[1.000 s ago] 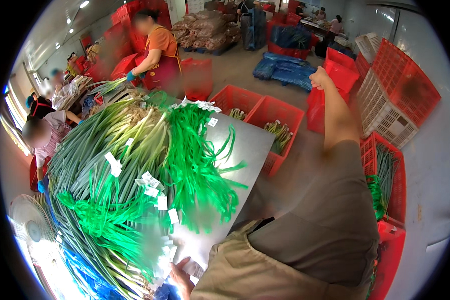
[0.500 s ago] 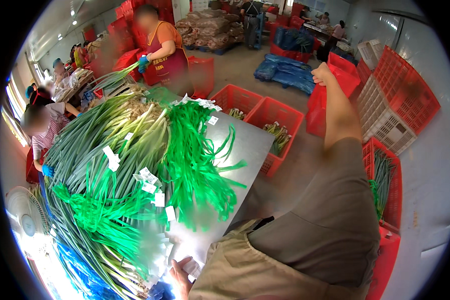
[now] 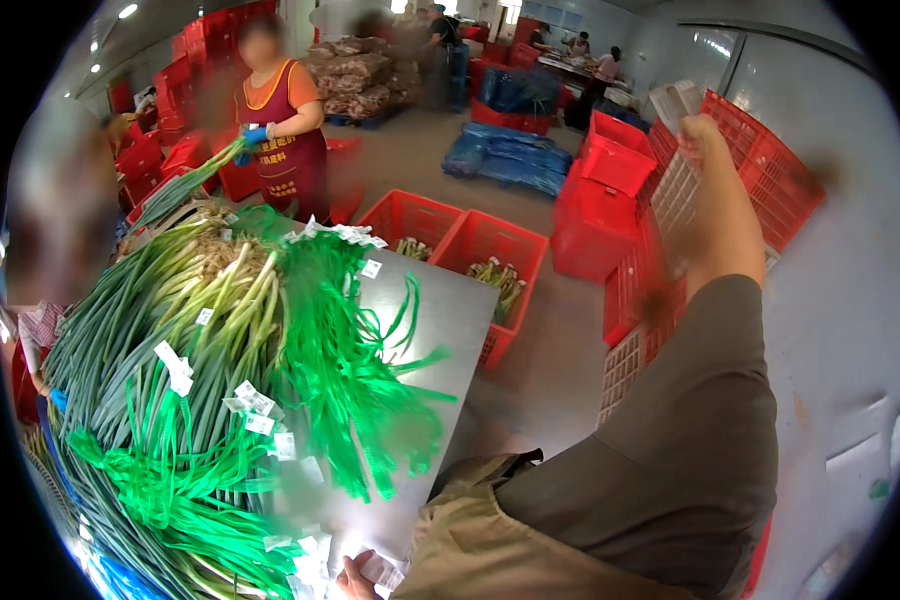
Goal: The person handles green ties from a red crate and attaches printed labels to them by hand at a workstation with scallions.
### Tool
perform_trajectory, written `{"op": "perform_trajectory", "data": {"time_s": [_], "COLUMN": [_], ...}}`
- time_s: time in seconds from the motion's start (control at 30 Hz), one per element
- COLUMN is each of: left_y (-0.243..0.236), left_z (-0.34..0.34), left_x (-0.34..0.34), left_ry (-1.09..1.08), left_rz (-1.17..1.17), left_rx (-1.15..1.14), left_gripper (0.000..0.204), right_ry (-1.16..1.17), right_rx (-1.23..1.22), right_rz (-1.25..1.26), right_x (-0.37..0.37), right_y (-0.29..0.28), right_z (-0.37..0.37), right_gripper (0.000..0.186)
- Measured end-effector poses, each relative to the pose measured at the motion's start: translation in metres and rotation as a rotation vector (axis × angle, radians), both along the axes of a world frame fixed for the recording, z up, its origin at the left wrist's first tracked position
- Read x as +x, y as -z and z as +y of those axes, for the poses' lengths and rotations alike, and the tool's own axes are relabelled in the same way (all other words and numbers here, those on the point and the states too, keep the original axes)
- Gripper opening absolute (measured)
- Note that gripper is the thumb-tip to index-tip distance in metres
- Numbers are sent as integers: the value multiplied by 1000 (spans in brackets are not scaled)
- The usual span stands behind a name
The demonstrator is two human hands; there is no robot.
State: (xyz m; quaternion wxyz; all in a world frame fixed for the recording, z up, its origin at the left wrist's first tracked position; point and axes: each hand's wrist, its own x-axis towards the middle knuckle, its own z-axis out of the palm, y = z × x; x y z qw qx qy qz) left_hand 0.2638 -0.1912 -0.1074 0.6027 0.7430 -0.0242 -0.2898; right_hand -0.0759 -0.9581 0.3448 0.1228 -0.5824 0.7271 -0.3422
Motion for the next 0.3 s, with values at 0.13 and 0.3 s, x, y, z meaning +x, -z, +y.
{"op": "perform_trajectory", "data": {"time_s": [0.13, 0.3], "left_y": [-28, -39], "left_z": [-16, -22], "left_x": [-8, -6], "left_ry": [58, 8], "left_rz": [68, 113], "left_rx": [-23, 49], "left_gripper": [50, 40], "right_ry": [85, 65], "right_rx": [-141, -321], "right_rz": [217, -138], "right_x": [-74, -100], "right_y": [-55, -39], "right_z": [-30, -61], "right_gripper": [20, 33]}}
